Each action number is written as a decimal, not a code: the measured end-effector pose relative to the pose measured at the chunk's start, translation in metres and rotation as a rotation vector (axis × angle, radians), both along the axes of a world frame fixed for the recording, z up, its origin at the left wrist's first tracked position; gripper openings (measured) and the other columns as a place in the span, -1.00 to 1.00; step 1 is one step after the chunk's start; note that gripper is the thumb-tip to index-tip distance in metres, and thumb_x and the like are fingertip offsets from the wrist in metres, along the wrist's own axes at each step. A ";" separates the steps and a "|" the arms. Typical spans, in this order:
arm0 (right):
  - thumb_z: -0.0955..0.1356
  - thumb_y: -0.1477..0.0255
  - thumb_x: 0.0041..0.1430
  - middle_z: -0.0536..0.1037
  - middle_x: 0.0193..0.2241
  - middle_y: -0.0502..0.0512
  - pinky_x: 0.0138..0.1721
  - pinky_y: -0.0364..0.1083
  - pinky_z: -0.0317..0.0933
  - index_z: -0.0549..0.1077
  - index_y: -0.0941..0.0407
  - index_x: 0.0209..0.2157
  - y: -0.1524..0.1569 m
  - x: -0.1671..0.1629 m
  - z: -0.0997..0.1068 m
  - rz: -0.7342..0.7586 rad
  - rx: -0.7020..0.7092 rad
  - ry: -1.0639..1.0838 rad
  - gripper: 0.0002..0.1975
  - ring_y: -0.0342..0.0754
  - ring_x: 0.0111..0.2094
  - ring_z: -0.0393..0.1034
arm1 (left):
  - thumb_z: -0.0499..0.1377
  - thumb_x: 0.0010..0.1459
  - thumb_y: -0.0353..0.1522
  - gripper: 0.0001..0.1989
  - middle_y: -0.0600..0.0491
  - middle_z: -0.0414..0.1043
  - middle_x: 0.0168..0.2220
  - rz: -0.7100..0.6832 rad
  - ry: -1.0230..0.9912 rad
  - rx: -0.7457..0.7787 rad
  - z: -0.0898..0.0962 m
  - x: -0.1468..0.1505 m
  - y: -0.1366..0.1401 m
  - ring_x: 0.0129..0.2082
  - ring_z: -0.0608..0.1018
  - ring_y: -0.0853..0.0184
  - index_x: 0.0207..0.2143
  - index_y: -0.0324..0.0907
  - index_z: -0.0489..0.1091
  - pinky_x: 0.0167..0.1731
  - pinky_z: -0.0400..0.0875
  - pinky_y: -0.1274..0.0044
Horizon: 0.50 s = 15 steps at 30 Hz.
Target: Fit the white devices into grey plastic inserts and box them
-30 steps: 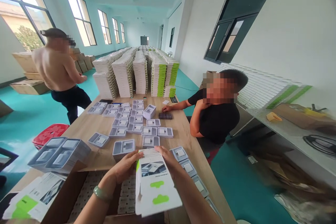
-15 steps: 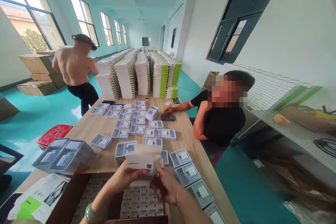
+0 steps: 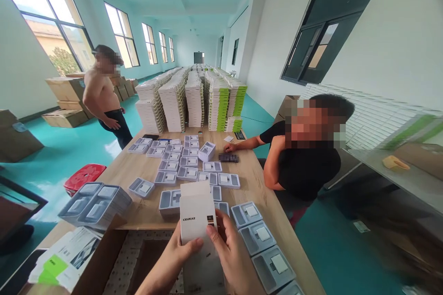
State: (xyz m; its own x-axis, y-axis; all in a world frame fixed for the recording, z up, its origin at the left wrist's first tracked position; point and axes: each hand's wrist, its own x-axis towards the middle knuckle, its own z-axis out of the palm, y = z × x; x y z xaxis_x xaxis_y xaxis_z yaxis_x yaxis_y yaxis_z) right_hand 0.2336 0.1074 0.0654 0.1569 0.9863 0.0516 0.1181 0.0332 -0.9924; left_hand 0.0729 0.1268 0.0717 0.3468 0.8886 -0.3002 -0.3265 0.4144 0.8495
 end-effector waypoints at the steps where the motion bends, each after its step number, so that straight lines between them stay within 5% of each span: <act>1: 0.35 -0.07 0.26 0.68 -0.06 0.18 -0.03 0.03 0.49 0.51 -0.01 0.09 0.002 0.002 0.002 0.066 -0.027 0.044 -0.46 0.14 -0.08 0.61 | 0.50 -0.07 -0.15 -0.27 -0.10 0.63 0.06 -0.020 -0.052 -0.021 -0.001 -0.003 0.000 0.13 0.56 -0.08 0.16 -0.11 0.44 0.11 0.43 0.24; 6: 0.38 -0.12 0.20 0.65 0.00 0.17 0.09 0.11 0.42 0.48 -0.02 0.09 0.003 0.014 0.001 0.182 -0.109 0.299 -0.41 0.20 0.05 0.54 | 0.44 0.02 -0.10 -0.34 -0.15 0.63 0.03 -0.027 -0.044 0.019 -0.007 -0.009 -0.003 0.03 0.60 -0.04 0.13 -0.17 0.43 -0.01 0.48 0.28; 12: 0.40 -0.07 0.22 0.49 0.20 0.22 0.16 0.07 0.36 0.10 -0.09 0.39 -0.011 0.024 0.001 0.182 -0.098 0.297 -0.17 0.14 0.15 0.46 | 0.39 0.08 -0.04 -0.36 -0.10 0.61 0.06 0.029 0.078 0.132 -0.010 -0.002 -0.010 0.10 0.55 -0.03 0.13 -0.15 0.40 0.09 0.43 0.28; 15: 0.45 -0.06 0.15 0.54 0.11 0.20 0.08 0.09 0.39 0.17 -0.08 0.36 -0.012 0.030 0.013 0.214 -0.096 0.288 -0.15 0.15 0.07 0.50 | 0.40 0.07 -0.03 -0.34 -0.06 0.64 0.03 -0.030 0.045 0.123 -0.015 -0.002 -0.013 0.07 0.58 -0.02 0.15 -0.11 0.41 0.05 0.44 0.30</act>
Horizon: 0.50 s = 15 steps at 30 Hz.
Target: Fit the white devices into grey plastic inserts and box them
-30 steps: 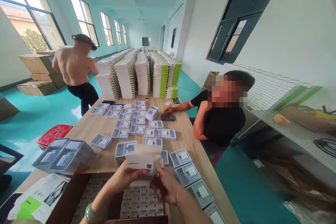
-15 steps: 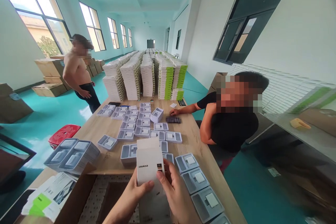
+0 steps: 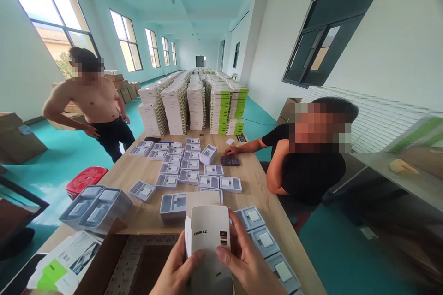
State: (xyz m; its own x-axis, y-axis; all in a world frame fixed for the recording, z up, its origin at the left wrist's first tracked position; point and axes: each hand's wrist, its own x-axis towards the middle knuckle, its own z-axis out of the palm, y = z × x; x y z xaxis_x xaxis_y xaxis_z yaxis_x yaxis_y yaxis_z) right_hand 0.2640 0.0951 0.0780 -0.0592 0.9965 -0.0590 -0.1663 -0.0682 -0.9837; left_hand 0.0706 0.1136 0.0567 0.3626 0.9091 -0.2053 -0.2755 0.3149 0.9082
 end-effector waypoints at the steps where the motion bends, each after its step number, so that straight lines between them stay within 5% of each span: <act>1: 0.45 -0.06 0.16 0.57 0.06 0.19 0.04 0.08 0.40 0.26 -0.06 0.30 0.001 0.003 0.005 0.041 -0.007 -0.009 -0.23 0.14 0.03 0.52 | 0.40 0.06 -0.04 -0.34 -0.04 0.64 0.02 -0.026 -0.011 -0.020 -0.003 0.000 -0.001 0.03 0.60 0.00 0.15 -0.09 0.42 0.02 0.46 0.32; 5: 0.35 -0.07 0.29 0.62 -0.09 0.16 -0.06 0.04 0.38 0.37 0.01 0.16 0.007 0.016 0.022 0.183 -0.034 -0.105 -0.42 0.08 -0.12 0.54 | 0.43 0.02 -0.04 -0.30 -0.05 0.63 0.05 -0.070 -0.065 -0.089 -0.009 0.002 -0.005 0.02 0.61 -0.01 0.18 -0.07 0.42 -0.01 0.47 0.34; 10: 0.36 -0.08 0.27 0.63 -0.12 0.15 -0.07 0.03 0.36 0.30 0.02 0.11 0.012 0.021 0.024 0.244 -0.042 -0.075 -0.42 0.06 -0.13 0.53 | 0.34 0.13 -0.03 -0.10 -0.09 0.32 0.35 0.111 -0.017 0.033 0.003 0.008 -0.007 0.27 0.44 -0.03 0.41 0.10 0.01 0.07 0.48 0.34; 15: 0.44 -0.08 0.18 0.63 -0.18 0.13 -0.12 0.02 0.34 0.28 0.05 0.01 0.016 0.020 0.019 0.261 -0.070 -0.026 -0.40 0.02 -0.18 0.53 | 0.33 0.15 -0.04 -0.21 -0.15 0.19 0.39 0.167 0.116 0.091 0.010 0.003 0.001 0.08 0.59 0.00 0.32 0.11 0.06 -0.16 0.58 0.42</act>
State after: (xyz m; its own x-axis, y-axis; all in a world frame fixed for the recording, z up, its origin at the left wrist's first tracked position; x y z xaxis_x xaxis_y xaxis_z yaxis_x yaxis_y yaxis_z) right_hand 0.2838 0.1109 0.0974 -0.3109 0.9412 -0.1326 -0.1091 -0.1739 -0.9787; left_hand 0.0736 0.1150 0.0669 0.1843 0.9712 -0.1509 -0.2087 0.1887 0.9596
